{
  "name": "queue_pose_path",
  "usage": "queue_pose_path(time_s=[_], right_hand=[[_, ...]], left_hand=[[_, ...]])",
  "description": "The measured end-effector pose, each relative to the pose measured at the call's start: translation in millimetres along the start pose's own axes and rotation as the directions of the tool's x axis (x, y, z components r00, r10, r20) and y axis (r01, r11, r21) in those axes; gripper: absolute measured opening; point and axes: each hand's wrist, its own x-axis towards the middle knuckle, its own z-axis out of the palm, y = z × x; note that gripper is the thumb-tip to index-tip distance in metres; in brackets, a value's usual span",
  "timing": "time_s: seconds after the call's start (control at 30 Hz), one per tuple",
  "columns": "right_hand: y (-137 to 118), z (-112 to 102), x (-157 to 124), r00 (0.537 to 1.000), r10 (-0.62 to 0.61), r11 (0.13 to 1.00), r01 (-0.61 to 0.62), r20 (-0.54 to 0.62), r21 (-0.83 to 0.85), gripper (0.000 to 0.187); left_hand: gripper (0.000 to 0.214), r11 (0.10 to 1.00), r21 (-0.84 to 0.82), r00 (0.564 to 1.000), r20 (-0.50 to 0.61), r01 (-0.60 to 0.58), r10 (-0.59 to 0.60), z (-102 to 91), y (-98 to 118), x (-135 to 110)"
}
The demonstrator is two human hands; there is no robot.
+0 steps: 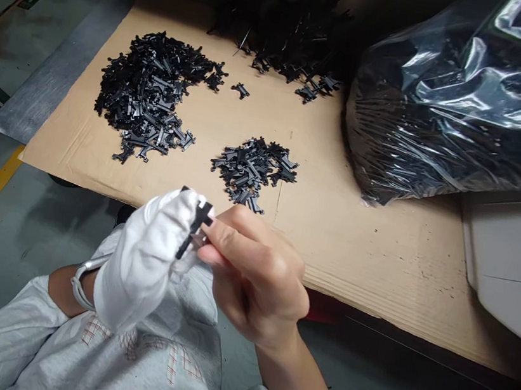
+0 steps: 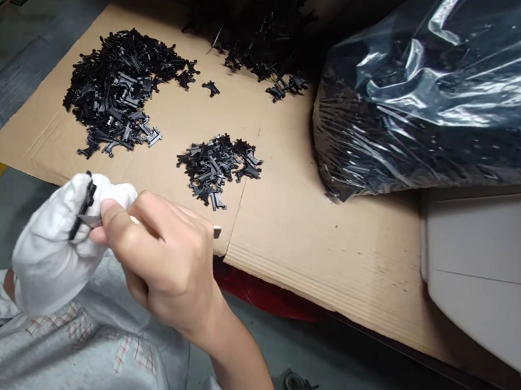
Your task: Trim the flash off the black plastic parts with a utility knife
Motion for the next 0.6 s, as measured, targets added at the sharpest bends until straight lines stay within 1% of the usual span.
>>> queue_pose_path(time_s=[0.1,0.2,0.33,0.43,0.53,0.6], right_hand=[[-0.8,0.2,-1.2,1.000,0.010,1.000,-0.010,-0.012,0.007,0.033],[-2.6,0.3,-1.6,1.000,0.011,1.000,-0.011,-0.024,-0.005,0.033],[-3.9,0.9,-1.6,1.000,0.010,1.000,-0.011,-0.030,-0.018,0.029],[-4.4,1.5,-1.4,0.999,0.005,0.999,-0.006,-0.038,-0.041,0.026],[-5.5,1.5,-1.8,0.999,0.004,0.997,-0.008,-0.048,-0.079,0.024],[-6.3,1.1,-2.5,0.999,0.015,0.995,-0.019,-0.046,-0.100,0.023]], left_hand=[[0.054,0.990,-0.136,0.998,0.048,0.039,-0.033,0.3,3.4,-0.7],[0.051,0.981,-0.183,0.996,0.076,0.059,-0.045,-0.9,3.6,-2.5],[0.052,0.972,-0.225,0.996,0.075,0.068,-0.052,0.1,4.5,-1.8],[0.051,0.969,-0.237,0.994,0.092,0.071,-0.051,1.4,5.7,0.9],[0.052,0.976,-0.205,0.992,0.107,0.080,-0.059,2.3,6.0,3.2],[0.055,0.981,-0.172,0.995,0.071,0.087,-0.076,3.6,6.6,4.0]])
